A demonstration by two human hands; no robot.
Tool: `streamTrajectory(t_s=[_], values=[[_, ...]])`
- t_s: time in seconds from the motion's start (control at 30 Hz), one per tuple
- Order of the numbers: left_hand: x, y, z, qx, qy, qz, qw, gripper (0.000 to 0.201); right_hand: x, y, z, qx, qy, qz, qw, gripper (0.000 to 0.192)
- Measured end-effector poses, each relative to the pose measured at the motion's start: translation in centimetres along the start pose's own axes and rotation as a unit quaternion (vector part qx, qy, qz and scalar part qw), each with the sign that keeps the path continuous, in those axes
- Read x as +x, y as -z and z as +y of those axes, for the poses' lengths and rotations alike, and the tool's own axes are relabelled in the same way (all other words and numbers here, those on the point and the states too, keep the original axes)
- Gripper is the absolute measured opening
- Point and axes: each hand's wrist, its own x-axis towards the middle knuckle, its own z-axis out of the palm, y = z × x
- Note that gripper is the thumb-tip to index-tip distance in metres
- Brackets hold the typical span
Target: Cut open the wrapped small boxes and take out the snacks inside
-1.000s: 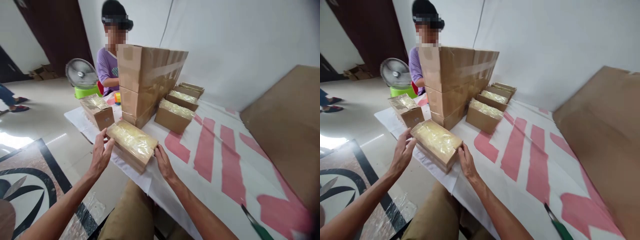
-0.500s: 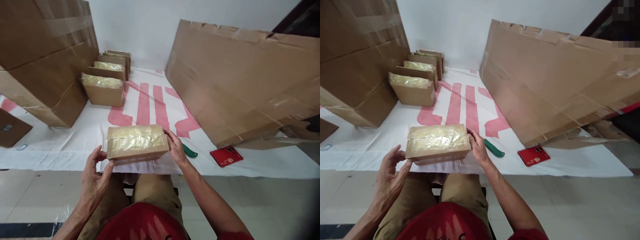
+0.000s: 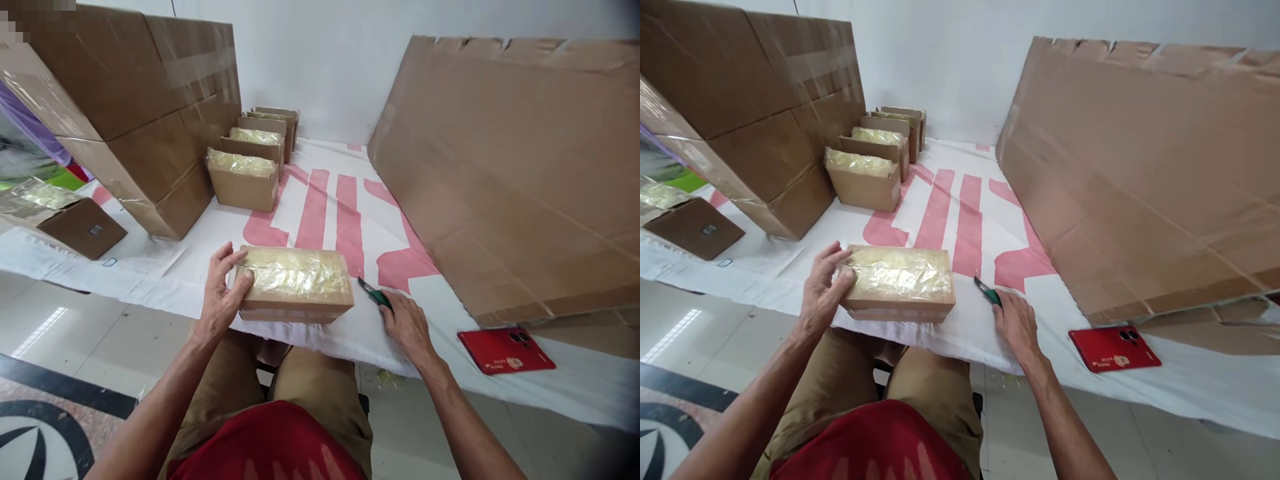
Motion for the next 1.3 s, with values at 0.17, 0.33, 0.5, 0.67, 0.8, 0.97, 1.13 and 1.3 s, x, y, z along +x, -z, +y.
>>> streamTrajectory(t_s=[0.17, 0.33, 0.5, 0.67, 0.8, 0.97, 1.13, 1.3], values=[[-0.4, -0.7, -0.6, -0.056, 0.067, -0.031, 0.996, 0.049, 1.1, 4.3, -0.1, 0.196, -0.086, 0.041, 0.976, 0.042], [-0.7, -1.3, -0.8, -0.109, 0.112, -0.026, 0.987, 0.053, 3.6, 11.3, -8.2, 0.22, 0.006, -0.031, 0.975, 0.043], [-0.5, -1.8, -1.1, -0.151, 0.119, -0.014, 0.981, 0.059, 6.6, 12.5, -18.0, 0.107, 0.276, -0.1, 0.95, 0.035], [-0.8, -2.1, -1.2, -0.184, 0.12, -0.009, 0.976, 0.061, 8.6, 10.0, -23.2, -0.075, 0.389, -0.123, 0.91, 0.03], [-1.1, -2.1, -1.3, -0.192, 0.125, -0.015, 0.973, 0.062, 8.9, 9.1, -25.7, -0.192, 0.393, -0.157, 0.886, 0.024], [-1.0, -2.2, -1.4, -0.201, 0.125, -0.01, 0.972, 0.064, 8.4, 9.4, -27.4, -0.243, 0.394, -0.165, 0.871, 0.022], [-1.1, -2.3, -1.4, -0.189, 0.123, 0.0, 0.974, 0.065, 9.1, 9.9, -27.4, -0.262, 0.416, -0.179, 0.852, 0.015], [-1.2, -2.2, -1.3, -0.19, 0.126, 0.015, 0.974, 0.064, 10.9, 11.6, -24.6, -0.21, 0.427, -0.202, 0.856, 0.028]])
